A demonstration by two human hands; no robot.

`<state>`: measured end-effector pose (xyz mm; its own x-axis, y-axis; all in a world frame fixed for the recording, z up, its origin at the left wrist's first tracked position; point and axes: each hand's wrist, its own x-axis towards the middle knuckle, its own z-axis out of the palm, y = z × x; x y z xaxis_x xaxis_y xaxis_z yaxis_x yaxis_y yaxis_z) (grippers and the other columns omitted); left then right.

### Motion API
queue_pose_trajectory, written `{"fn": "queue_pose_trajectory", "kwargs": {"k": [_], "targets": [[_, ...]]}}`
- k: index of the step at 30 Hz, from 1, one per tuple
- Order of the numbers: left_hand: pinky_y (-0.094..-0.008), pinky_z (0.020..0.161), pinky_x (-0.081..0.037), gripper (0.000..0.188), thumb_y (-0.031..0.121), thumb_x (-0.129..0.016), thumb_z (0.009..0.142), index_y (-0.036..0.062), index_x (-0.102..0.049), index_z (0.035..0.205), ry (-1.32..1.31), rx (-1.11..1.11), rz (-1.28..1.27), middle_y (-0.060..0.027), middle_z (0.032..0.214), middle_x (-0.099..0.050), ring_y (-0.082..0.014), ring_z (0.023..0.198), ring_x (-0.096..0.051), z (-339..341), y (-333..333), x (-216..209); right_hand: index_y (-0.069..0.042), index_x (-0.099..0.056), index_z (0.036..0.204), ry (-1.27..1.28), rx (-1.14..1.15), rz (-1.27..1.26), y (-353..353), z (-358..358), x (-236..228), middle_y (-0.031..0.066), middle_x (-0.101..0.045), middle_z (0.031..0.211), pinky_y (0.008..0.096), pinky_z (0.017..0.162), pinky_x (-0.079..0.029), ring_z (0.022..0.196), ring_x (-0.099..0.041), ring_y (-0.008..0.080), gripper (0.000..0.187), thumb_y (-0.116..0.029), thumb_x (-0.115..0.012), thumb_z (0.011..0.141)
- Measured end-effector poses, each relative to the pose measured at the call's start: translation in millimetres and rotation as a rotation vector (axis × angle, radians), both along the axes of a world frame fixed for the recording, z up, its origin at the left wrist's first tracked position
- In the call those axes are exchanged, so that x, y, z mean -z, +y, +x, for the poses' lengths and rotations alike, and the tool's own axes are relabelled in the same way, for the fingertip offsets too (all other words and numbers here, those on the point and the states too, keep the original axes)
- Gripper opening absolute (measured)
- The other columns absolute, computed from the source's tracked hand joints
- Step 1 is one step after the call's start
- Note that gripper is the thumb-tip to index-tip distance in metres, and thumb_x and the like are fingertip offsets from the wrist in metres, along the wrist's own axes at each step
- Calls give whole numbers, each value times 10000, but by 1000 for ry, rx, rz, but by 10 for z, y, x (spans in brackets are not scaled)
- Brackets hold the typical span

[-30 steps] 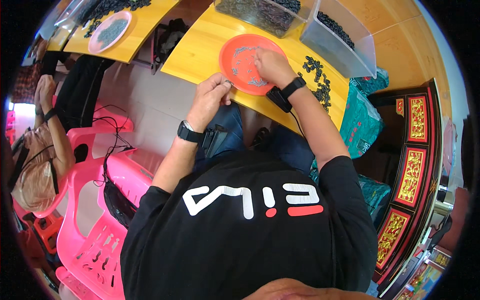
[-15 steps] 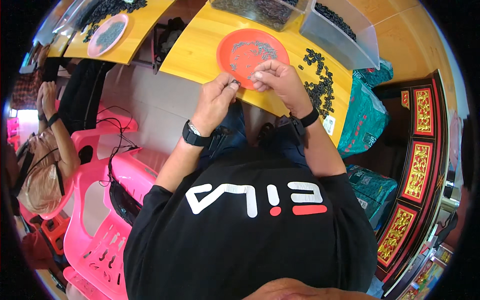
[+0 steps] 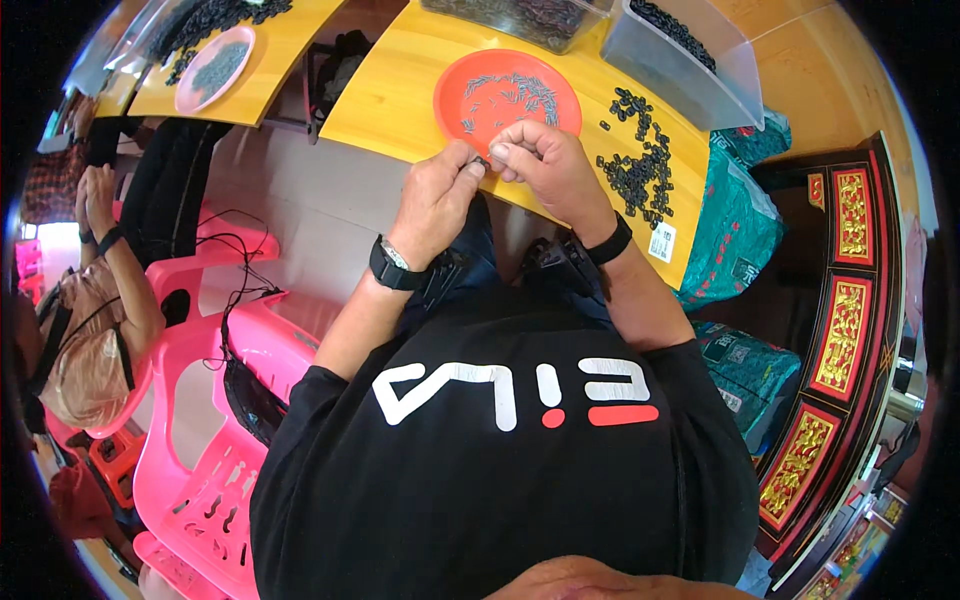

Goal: Sorting small black components from a plate into various piles and containers.

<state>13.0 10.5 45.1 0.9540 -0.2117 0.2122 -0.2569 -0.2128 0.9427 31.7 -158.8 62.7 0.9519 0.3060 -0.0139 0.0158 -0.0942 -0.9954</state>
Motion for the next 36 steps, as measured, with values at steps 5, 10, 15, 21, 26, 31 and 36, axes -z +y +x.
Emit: {"fn": "queue_pose_trajectory", "kwargs": {"k": [5,10,15,21,26,31,36], "targets": [[-349,589,-443,99,81,-512,834,-11,-549,834,2,3,29,-192,716,-576,-320,668,-587,-15,-6,-40,-18,-595,883,10,-33,-33,18,-17,-7,5,-594,767,200,648,-453,681,-540,60,80,-89,-558,875],[-312,563,-430,111,88,-503,853,-12,-551,841,-33,3,10,-133,677,-561,-229,622,-556,2,-14,16,-19,-589,875,12,5,-5,7,-17,-23,7,-596,774,198,650,-452,683,-540,60,81,-91,-554,875],[-338,605,-448,86,60,-504,835,-13,-547,848,-18,22,12,-185,743,-588,-315,691,-594,-6,-9,-39,-17,-588,872,-2,-27,-46,11,-27,-13,8,-600,775,197,652,-454,687,-544,59,82,-92,-555,873],[-343,602,-450,78,50,-501,836,-14,-546,843,-24,13,17,-182,738,-590,-310,688,-597,-19,-14,-12,-16,-588,871,-24,-36,-99,22,-40,-13,9,-604,772,200,648,-457,685,-550,58,78,-87,-559,867],[-312,533,-440,71,47,-498,840,-2,-548,827,65,-29,-41,-127,663,-579,-218,569,-571,-36,-80,55,-9,-587,870,-44,-13,-135,39,-77,20,15,-611,777,201,639,-461,676,-556,62,75,-77,-555,864],[-287,496,-429,83,40,-491,840,-12,-538,795,25,-35,-105,-98,622,-570,-166,526,-549,-68,-126,83,-4,-588,856,-45,47,-87,64,-139,27,11,-606,760,201,611,-458,662,-554,60,67,-51,-539,852],[-281,492,-425,104,30,-483,845,-21,-532,768,3,-38,-107,-102,610,-567,-155,524,-544,-101,-161,104,-5,-583,841,-65,52,-71,39,-165,88,-1,-589,734,199,591,-446,646,-536,52,59,-39,-536,847]]}}
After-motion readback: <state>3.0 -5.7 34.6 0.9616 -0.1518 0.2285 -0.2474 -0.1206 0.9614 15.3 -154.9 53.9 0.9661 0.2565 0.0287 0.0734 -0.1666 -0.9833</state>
